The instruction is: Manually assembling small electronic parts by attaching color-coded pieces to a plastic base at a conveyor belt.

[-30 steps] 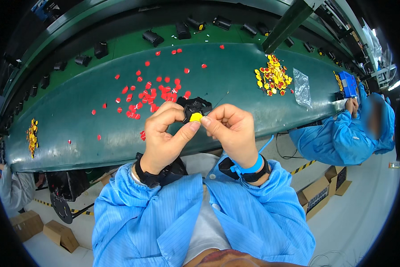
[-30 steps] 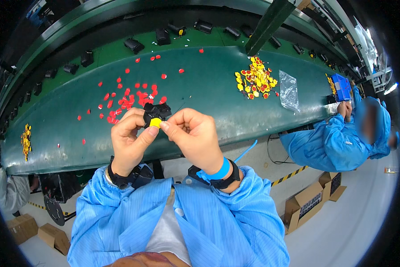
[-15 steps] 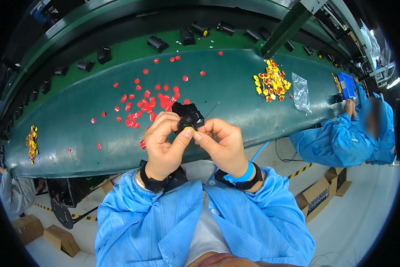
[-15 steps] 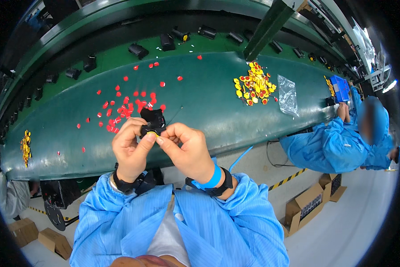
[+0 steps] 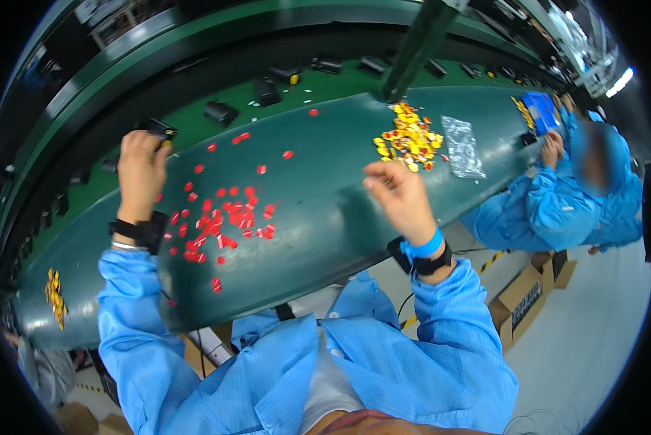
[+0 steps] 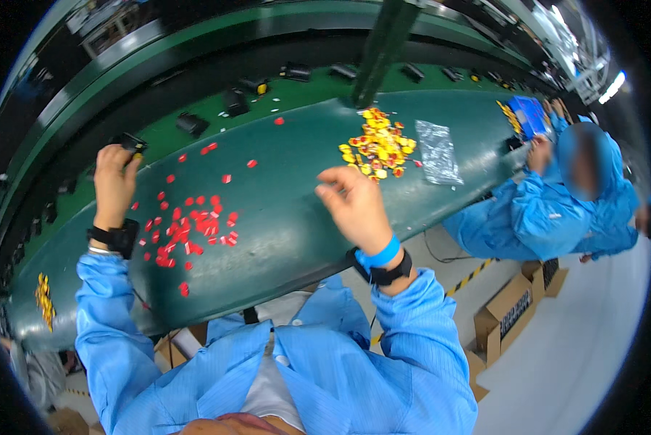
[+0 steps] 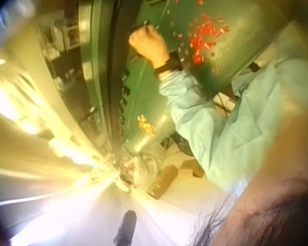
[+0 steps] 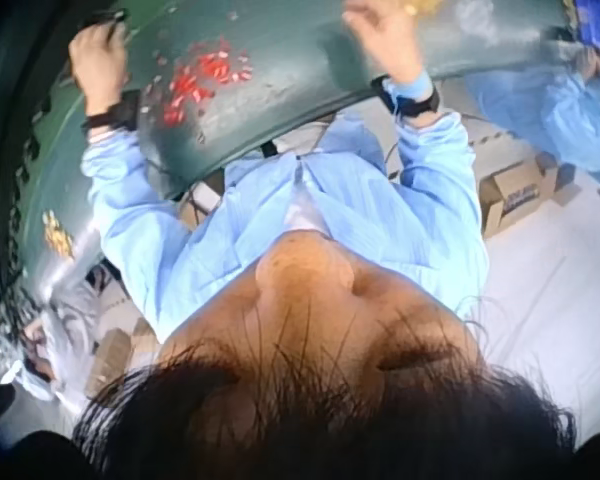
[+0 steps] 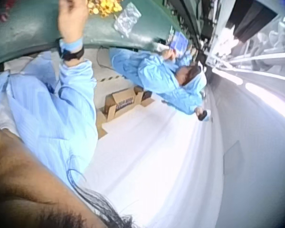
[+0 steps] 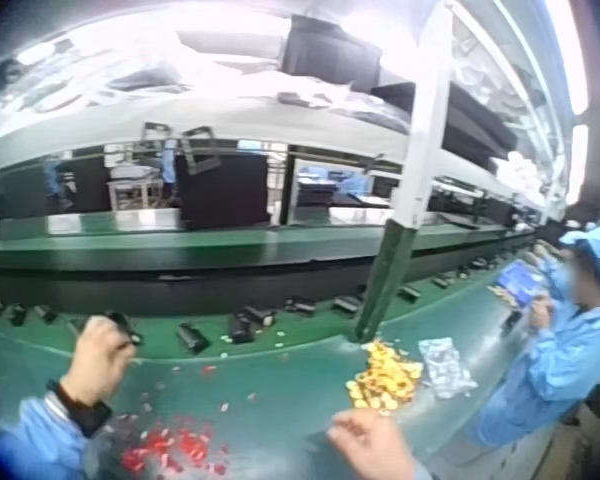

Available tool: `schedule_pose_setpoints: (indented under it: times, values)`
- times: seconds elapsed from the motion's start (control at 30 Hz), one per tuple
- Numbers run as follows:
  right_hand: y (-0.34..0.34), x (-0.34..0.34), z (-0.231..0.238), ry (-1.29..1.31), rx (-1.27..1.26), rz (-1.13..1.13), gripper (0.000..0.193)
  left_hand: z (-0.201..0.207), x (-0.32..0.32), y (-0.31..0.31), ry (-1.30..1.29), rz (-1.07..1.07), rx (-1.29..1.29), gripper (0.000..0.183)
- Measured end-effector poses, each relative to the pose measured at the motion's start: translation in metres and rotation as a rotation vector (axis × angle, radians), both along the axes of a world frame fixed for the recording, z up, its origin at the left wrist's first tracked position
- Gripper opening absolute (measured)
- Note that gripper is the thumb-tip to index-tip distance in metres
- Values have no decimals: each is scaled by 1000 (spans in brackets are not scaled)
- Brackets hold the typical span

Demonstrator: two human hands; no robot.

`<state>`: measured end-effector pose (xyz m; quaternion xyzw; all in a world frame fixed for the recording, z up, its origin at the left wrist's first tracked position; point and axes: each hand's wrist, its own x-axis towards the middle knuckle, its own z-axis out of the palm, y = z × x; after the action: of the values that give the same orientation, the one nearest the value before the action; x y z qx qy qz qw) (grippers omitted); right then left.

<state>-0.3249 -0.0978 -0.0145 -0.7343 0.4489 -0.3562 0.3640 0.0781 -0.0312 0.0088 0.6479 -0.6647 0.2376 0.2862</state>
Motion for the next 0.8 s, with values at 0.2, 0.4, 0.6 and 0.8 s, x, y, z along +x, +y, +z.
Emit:
schedule_pose_setpoints:
  times: [0.2,0.4,0.6,0.8]
  values:
    - [-94,-49,-21,476,-232,-255,18,-51,58,-68,-41,115,400,13]
    - [-120,-7,-29,887,-281,-118,18,-56,62,-70,55,123,382,26]
    - [-135,-3,-28,562,-110,-80,12,-22,35,-29,260,159,248,31]
    - [-110,5,-15,-147,119,-78,6,-1,-60,15,932,-254,446,15]
